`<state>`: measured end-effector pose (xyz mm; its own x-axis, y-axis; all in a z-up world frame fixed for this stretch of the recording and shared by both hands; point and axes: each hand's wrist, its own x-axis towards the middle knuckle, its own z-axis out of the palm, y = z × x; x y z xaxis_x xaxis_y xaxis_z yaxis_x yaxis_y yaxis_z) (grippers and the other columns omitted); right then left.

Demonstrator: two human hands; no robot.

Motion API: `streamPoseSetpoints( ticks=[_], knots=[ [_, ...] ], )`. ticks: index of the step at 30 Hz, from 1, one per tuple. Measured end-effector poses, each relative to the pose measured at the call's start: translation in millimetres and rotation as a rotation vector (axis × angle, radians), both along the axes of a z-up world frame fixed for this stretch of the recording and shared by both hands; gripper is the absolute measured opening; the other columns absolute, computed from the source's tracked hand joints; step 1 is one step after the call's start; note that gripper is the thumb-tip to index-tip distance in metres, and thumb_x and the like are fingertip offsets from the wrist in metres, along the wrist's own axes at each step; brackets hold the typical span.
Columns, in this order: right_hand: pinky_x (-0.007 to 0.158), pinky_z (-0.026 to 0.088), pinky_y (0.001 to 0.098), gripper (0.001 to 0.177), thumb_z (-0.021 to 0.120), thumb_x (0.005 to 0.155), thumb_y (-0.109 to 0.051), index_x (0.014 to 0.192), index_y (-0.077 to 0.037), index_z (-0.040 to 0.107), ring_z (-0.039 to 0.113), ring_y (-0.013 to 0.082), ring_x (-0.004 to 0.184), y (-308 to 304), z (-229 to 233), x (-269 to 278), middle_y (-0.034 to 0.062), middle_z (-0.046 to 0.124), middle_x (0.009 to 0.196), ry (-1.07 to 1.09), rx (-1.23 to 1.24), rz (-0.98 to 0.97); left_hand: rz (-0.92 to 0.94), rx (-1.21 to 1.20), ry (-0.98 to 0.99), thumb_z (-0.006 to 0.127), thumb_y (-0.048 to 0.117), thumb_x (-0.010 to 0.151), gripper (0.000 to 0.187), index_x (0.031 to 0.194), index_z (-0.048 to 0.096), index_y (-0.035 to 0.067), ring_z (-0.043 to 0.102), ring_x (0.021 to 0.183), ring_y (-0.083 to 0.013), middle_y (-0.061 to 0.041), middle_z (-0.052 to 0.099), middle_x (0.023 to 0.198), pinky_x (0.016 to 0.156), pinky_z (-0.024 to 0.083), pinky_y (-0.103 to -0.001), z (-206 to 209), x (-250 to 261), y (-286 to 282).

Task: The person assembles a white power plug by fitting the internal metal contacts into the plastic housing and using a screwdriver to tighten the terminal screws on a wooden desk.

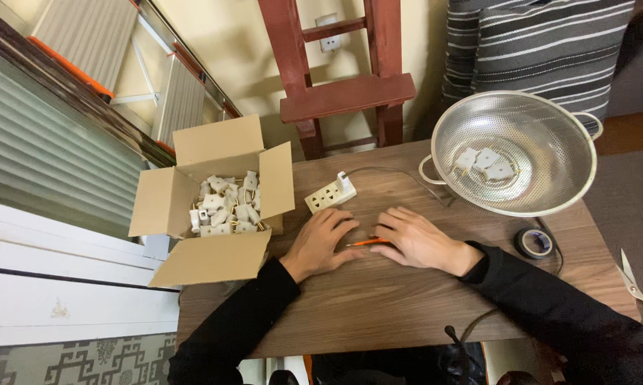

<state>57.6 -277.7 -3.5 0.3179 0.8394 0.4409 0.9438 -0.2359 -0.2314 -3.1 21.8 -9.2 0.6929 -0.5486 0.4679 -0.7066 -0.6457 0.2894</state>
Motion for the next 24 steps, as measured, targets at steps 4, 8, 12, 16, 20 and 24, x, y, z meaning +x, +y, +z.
streamPoseSetpoints(
  ticks=[4,8,12,16,20,24],
  knots=[
    [0.099,0.054,0.0522,0.044,0.066,0.118,-0.055,0.126,-0.013,0.074,0.067,0.0355,0.102,-9.0,-12.0,9.0,0.0094,0.067,0.116,0.045,-0.075,-0.074,-0.045,0.010,0.008,0.082,0.064,0.106,0.072,0.143,0.075,0.003,0.071,0.128,-0.0405,-0.019,0.074,0.143,0.114,0.057,-0.056,6.3,0.0,-0.2],
    [0.099,0.051,0.0533,0.052,0.042,0.124,-0.053,0.125,-0.011,0.072,0.064,0.0346,0.106,-10.0,-19.1,18.9,0.0120,0.069,0.118,0.217,-0.043,-0.078,-0.063,0.034,0.025,0.085,0.059,0.106,0.066,0.138,0.076,0.002,0.070,0.125,-0.0402,-0.019,0.073,0.138,0.113,0.057,-0.054,9.6,0.7,-2.0],
    [0.098,0.046,0.0500,0.046,0.043,0.124,-0.048,0.119,-0.014,0.074,0.063,0.0345,0.104,-7.8,-8.1,18.0,0.0094,0.068,0.116,0.220,-0.002,-0.122,-0.060,-0.002,0.027,0.084,0.057,0.108,0.065,0.139,0.074,0.000,0.070,0.126,-0.0406,-0.019,0.073,0.140,0.114,0.056,-0.054,11.8,0.2,-2.4],
    [0.097,0.046,0.0506,0.045,0.045,0.124,-0.049,0.124,-0.015,0.074,0.061,0.0361,0.105,-6.4,-12.0,18.2,0.0096,0.067,0.120,0.143,-0.020,-0.136,-0.062,0.012,0.001,0.082,0.057,0.110,0.060,0.137,0.076,0.003,0.071,0.124,-0.0394,-0.017,0.074,0.139,0.112,0.057,-0.052,6.7,2.3,-0.3],
    [0.097,0.047,0.0532,0.049,0.043,0.124,-0.054,0.124,-0.015,0.072,0.061,0.0376,0.107,-6.5,-17.7,20.2,0.0115,0.066,0.121,0.088,-0.087,-0.154,-0.065,0.032,-0.010,0.080,0.057,0.111,0.057,0.133,0.077,0.005,0.070,0.124,-0.0395,-0.016,0.075,0.138,0.111,0.057,-0.052,5.5,3.7,0.0],
    [0.095,0.046,0.0513,0.050,0.042,0.124,-0.054,0.123,-0.015,0.073,0.061,0.0363,0.105,-5.3,-15.3,18.4,0.0099,0.066,0.121,0.085,-0.072,-0.153,-0.055,0.005,-0.009,0.085,0.055,0.108,0.056,0.133,0.078,0.005,0.071,0.123,-0.0381,-0.015,0.075,0.139,0.109,0.059,-0.052,1.9,1.8,0.4]
  ],
)
